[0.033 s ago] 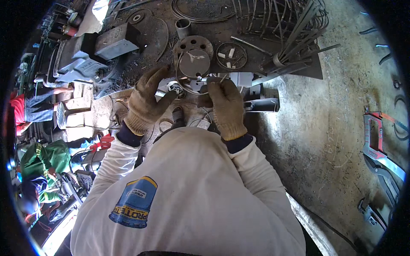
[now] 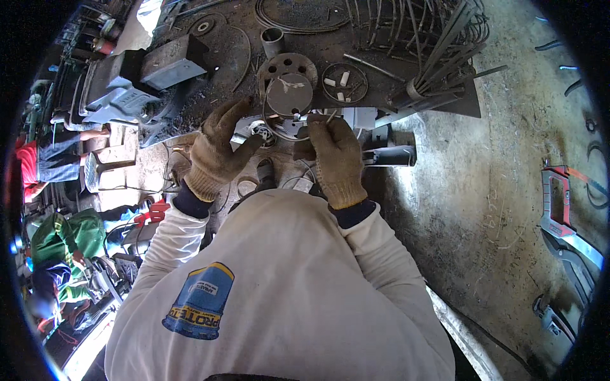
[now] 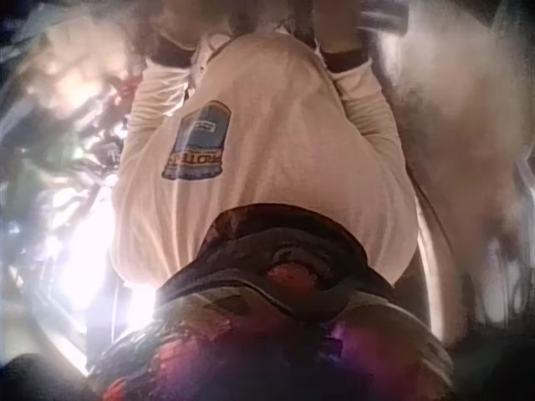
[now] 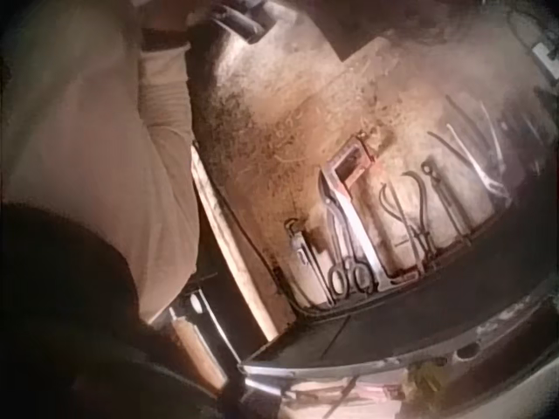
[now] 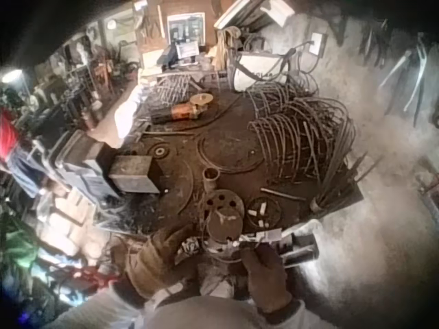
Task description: The person bends a thin metal rod into a circular shape and uses a circular metal template with holes to measure and check the alignment of the metal piece.
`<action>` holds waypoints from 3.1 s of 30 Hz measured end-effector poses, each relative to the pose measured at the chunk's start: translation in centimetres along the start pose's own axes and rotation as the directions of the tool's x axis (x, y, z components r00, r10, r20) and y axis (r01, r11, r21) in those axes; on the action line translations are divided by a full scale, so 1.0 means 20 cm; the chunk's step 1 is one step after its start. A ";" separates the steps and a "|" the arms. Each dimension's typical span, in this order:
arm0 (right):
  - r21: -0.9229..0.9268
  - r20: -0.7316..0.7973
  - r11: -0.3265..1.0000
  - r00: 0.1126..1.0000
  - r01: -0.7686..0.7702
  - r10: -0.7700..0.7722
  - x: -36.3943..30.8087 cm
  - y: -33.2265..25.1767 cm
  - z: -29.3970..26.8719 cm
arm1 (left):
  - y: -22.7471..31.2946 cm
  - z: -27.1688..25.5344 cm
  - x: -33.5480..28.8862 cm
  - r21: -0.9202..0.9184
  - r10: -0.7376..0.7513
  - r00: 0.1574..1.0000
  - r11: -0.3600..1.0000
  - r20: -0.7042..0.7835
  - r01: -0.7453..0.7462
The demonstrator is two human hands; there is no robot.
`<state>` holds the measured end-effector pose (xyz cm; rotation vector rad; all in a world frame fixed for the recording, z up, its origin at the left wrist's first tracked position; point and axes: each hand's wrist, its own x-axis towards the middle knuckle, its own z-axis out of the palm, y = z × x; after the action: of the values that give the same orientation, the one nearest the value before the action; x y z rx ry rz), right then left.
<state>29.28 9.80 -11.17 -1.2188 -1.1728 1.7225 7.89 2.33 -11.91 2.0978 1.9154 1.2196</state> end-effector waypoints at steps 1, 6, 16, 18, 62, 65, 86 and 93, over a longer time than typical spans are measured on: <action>0.001 -0.003 1.000 1.000 -0.002 0.002 0.00 -0.01 0.00 | 0.01 -0.01 0.01 -0.001 -0.029 0.999 1.000 0.019 0.029; -0.066 -0.064 0.998 0.998 -0.007 0.002 0.04 -0.01 0.01 | 0.00 -0.01 0.02 -0.028 -0.056 0.994 0.998 0.089 0.059; -0.016 -0.051 0.999 0.997 -0.051 0.050 0.11 0.00 0.00 | -0.02 0.00 0.01 -0.063 -0.048 0.989 0.996 0.139 0.058; 0.014 -0.039 0.999 0.998 -0.047 0.047 0.11 0.00 0.00 | -0.03 0.01 0.01 -0.055 -0.042 0.991 0.997 0.127 0.049; -0.301 0.067 0.877 0.926 0.375 -0.373 -0.06 -0.07 -0.03 | 0.26 -0.08 -0.02 -0.893 -0.638 0.743 0.191 0.203 0.408; -0.198 0.162 0.976 0.985 0.092 -0.060 -0.09 -0.08 0.02 | 0.23 -0.02 -0.05 -0.892 -0.567 0.703 -0.144 0.430 0.429; -0.069 -0.062 0.997 0.998 -0.033 0.029 -0.01 0.03 0.03 | 0.13 0.03 -0.04 -0.334 -0.473 0.768 0.707 0.432 0.623; -0.164 -0.119 0.986 0.993 -0.035 0.015 0.01 -0.02 0.04 | 0.15 0.03 0.02 -0.170 -0.464 0.746 0.784 0.477 0.597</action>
<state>28.47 9.93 -10.72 -1.4197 -1.2544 1.5734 10.61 2.27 -10.45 1.3450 1.7887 0.7974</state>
